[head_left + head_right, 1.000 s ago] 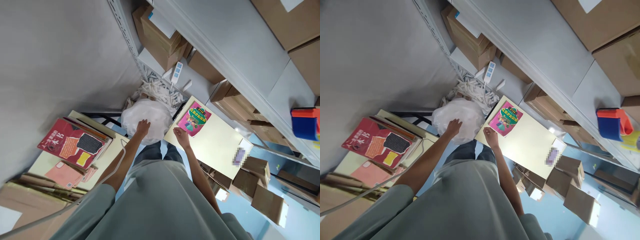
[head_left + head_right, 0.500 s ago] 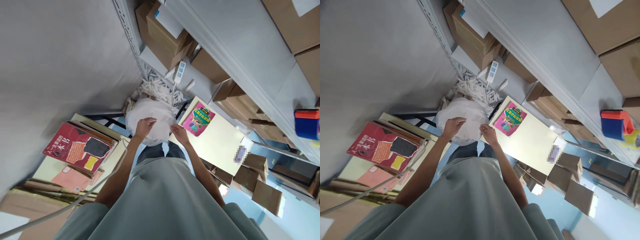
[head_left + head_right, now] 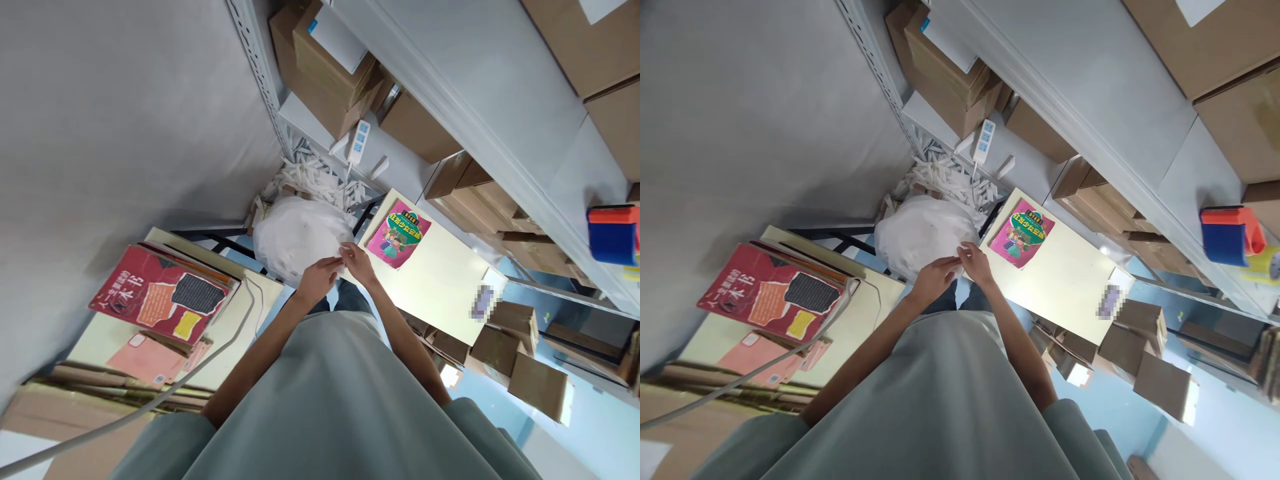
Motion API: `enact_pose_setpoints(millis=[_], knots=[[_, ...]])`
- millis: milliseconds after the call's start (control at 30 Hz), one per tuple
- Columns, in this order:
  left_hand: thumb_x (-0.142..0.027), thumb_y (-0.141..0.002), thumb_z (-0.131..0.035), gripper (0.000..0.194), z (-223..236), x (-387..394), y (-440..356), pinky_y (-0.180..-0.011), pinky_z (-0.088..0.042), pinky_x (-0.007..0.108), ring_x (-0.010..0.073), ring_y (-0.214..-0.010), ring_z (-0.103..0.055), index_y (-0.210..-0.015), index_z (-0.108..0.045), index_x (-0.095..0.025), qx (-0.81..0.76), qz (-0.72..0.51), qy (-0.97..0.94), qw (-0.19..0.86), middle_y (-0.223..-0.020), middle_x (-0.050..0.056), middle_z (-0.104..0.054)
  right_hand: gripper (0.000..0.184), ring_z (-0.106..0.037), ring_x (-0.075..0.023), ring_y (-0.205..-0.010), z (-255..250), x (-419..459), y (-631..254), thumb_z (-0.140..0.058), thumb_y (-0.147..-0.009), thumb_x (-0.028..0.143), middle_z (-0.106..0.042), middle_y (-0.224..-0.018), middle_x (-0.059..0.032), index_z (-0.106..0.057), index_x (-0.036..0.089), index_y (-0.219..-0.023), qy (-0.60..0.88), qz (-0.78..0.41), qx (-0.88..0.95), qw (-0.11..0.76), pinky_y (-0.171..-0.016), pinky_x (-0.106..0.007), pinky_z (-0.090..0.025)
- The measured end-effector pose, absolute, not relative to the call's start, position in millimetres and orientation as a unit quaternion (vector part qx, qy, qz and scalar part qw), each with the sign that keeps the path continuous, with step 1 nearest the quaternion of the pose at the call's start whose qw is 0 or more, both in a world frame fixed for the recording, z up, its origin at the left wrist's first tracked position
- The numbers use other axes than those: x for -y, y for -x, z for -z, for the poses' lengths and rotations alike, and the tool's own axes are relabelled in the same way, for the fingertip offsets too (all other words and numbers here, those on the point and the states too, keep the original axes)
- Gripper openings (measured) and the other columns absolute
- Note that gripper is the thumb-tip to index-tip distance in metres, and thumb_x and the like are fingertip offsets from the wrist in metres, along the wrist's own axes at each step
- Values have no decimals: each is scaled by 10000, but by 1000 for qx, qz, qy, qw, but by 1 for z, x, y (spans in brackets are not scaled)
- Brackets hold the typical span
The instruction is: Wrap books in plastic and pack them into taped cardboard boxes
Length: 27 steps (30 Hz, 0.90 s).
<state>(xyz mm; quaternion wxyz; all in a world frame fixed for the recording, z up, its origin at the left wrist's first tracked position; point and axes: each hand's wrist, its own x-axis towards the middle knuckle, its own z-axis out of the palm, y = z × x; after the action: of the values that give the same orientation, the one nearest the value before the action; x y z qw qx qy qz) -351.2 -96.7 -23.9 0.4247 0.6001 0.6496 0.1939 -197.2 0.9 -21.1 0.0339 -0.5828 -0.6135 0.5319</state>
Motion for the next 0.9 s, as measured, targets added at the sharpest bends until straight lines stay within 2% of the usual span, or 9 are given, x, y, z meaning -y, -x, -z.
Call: enact_pose_setpoints(millis=[167, 300, 433, 500, 567, 600, 667, 767, 900], knots=[[-75, -986, -535, 517, 32, 104, 365, -1143, -610, 429, 272, -1274, -773, -1361, -815, -296, -640, -151, -609, 443, -1410, 43, -798, 321, -841, -201, -857, 39, 13, 195, -701, -1050, 386, -869, -1108, -40, -715, 267, -1348, 581, -565, 585, -12, -887, -348, -675], [-119, -963, -584, 467, 39, 107, 376, -1142, -606, 414, 277, -1212, -802, -1308, -840, -301, -610, -139, -619, 476, -1359, 21, -821, 328, -843, -215, -944, 57, 20, 209, -700, -1026, 280, -863, -1139, -53, -726, 259, -1352, 584, -531, 613, -46, -954, -356, -663], [-136, -944, -581, 477, 56, 110, 388, -1128, -617, 391, 270, -1152, -822, -1312, -840, -294, -643, -135, -577, 485, -1310, 18, -839, 457, -829, -258, -1079, 72, 24, 222, -536, -1071, 182, -845, -1228, -109, -638, 213, -1515, 571, -481, 660, -86, -1070, -430, -630], [-98, -934, -536, 534, 66, 111, 396, -1148, -611, 415, 285, -1174, -816, -1358, -823, -252, -683, -115, -555, 461, -1341, 48, -828, 535, -738, -316, -1332, 79, 25, 225, -516, -1041, 113, -780, -1396, -196, -595, 141, -1569, 555, -408, 718, -96, -1225, -507, -524], [-64, -915, -514, 608, 73, 112, 405, -1175, -596, 448, 315, -1236, -793, -1444, -778, -206, -721, -93, -538, 426, -1408, 83, -797, 597, -569, -367, -1543, 86, 24, 226, -567, -985, 71, -701, -1512, -262, -584, 78, -1582, 534, -344, 767, -98, -1359, -594, -337], [-54, -907, -513, 650, 76, 113, 409, -1181, -591, 457, 325, -1259, -781, -1498, -742, -198, -735, -89, -530, 413, -1443, 90, -779, 613, -527, -382, -1576, 89, 23, 226, -596, -965, 62, -703, -1501, -278, -590, 62, -1577, 524, -329, 780, -99, -1391, -630, -249], [-33, -888, -514, 722, 77, 115, 417, -1182, -590, 462, 325, -1290, -763, -1561, -688, -226, -748, -98, -524, 395, -1521, 71, -735, 566, -596, -386, -1506, 94, 21, 227, -625, -946, 37, -787, -1336, -267, -662, 74, -1510, 509, -333, 785, -114, -1406, -666, -163], [-3, -873, -492, 678, 74, 117, 424, -1155, -602, 460, 312, -1323, -737, -1433, -762, -275, -749, -114, -531, 379, -1622, 20, -658, 409, -737, -327, -1278, 93, 17, 228, -571, -966, -22, -841, -1077, -180, -808, 155, -1249, 480, -325, 798, -168, -1400, -598, -234], [-1, -906, -460, 554, 72, 119, 426, -1122, -609, 478, 334, -1308, -720, -1269, -818, -217, -758, -89, -535, 363, -1517, 81, -723, 375, -765, -282, -1148, 64, 7, 216, -531, -1010, -1, -815, -1160, -164, -808, 170, -1194, 461, -273, 819, -204, -1255, -453, -468]])
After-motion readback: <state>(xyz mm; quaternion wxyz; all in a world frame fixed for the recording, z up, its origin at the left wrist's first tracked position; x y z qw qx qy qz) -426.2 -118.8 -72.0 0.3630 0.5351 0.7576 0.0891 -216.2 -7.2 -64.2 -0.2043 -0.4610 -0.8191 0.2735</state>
